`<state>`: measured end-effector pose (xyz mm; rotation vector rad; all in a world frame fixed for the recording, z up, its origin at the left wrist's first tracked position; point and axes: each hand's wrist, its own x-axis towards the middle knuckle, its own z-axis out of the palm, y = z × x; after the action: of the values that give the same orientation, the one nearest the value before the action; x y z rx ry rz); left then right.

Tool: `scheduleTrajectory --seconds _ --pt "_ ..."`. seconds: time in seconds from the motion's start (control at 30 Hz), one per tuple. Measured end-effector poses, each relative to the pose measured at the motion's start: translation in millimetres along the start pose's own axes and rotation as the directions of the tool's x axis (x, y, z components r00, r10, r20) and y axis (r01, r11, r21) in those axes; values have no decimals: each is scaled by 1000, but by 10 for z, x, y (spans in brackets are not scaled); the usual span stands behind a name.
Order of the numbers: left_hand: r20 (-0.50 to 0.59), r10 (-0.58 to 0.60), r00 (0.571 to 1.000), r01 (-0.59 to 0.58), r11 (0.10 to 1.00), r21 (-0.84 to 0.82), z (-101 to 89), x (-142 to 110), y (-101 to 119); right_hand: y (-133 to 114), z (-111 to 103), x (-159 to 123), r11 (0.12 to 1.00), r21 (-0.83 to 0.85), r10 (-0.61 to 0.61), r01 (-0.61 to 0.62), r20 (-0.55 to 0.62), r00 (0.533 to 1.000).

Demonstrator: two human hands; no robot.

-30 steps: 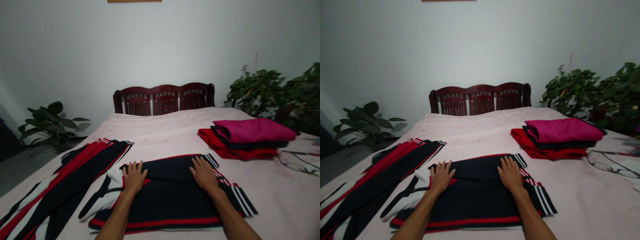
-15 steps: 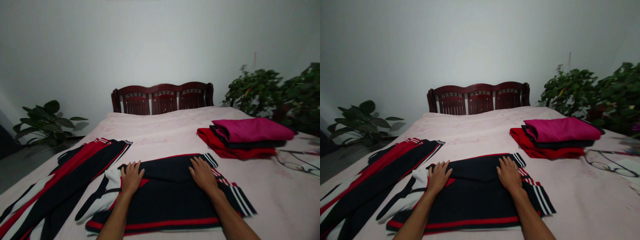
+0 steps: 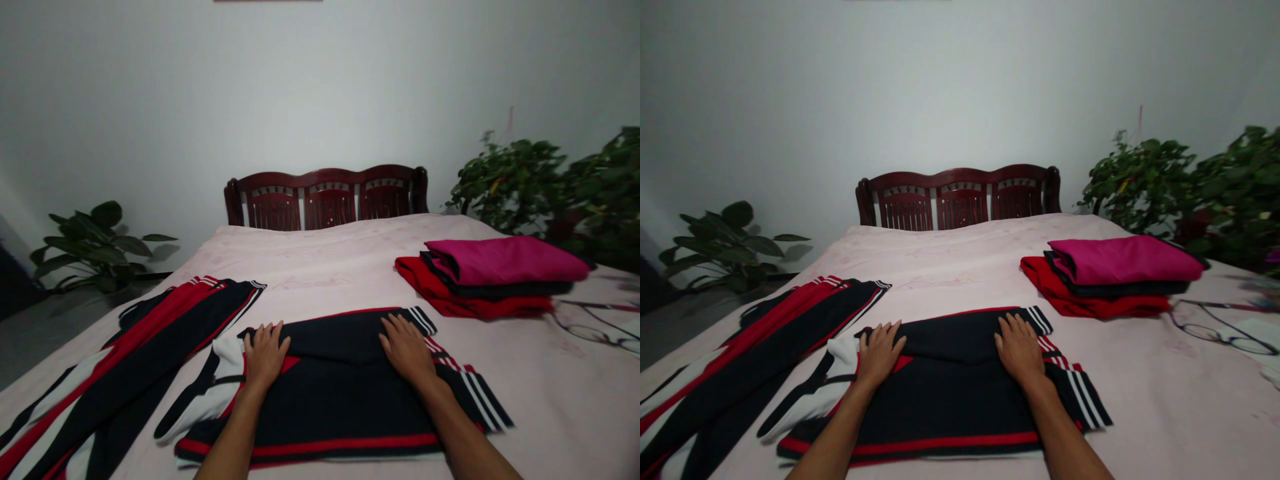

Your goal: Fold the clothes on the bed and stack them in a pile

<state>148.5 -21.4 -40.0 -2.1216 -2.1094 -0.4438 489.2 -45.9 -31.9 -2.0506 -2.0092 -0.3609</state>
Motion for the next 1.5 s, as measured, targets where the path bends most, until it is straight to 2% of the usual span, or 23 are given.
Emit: scheduleTrajectory --seconds 0.27,0.37,0.43,0.47,0.53,0.63,0.73,0.83,0.93,1.03,1.1,1.2,1.23,1.3,1.37,1.4,1.5 --pt "-20 0 1000 0 1000 -26 8 7 -5 -8 -5 -2 1000 26 -2 2 -16 1000" --pt "-146 -53 988 43 997 -70 -86 -38 4 -15 -21 2 1000 21 10 -10 8 1000" --pt "-241 -37 970 9 993 -117 -197 -101 35 -17 -31 2 1000 17 12 -12 20 1000" --pt "-247 -4 969 -34 988 -149 -261 -142 63 -17 -34 0 1000 17 8 -9 19 1000" --pt "-173 66 983 -103 972 -212 -390 -230 146 -19 -40 -7 1000 13 0 0 8 1000" --pt "70 65 995 -51 980 -190 -538 -355 311 -23 -43 -19 1000 4 -1 1 -9 1000" --pt "233 27 972 14 985 -174 -588 -433 444 -23 -35 -24 1000 6 1 -1 -13 1000" --pt "313 45 949 62 944 -324 -580 -456 497 -4 -4 -23 999 36 -4 4 -15 1000" --pt "356 208 911 18 842 -539 -642 -460 507 39 40 -12 994 111 5 -2 -26 1000" --pt "294 439 849 -87 666 -741 -845 -492 517 91 56 17 970 242 34 -22 -44 998" --pt "242 543 804 -145 574 -806 -1020 -524 521 119 35 45 935 354 47 -14 -87 995" --pt "190 630 753 -216 510 -832 -1199 -539 509 142 -28 79 872 490 69 22 -166 984" --pt "169 630 758 -236 506 -830 -1211 -528 498 147 -49 84 858 514 78 26 -180 981" --pt "124 552 825 -249 550 -797 -1151 -486 466 154 -84 84 846 533 91 19 -179 980" --pt "100 392 915 -209 670 -712 -996 -434 425 159 -113 76 850 526 96 -3 -150 984" --pt "97 308 946 -177 747 -641 -899 -413 404 157 -127 70 858 513 100 -18 -132 986" --pt "63 171 983 -136 921 -365 -622 -395 365 112 -186 52 903 428 95 -40 -108 990"
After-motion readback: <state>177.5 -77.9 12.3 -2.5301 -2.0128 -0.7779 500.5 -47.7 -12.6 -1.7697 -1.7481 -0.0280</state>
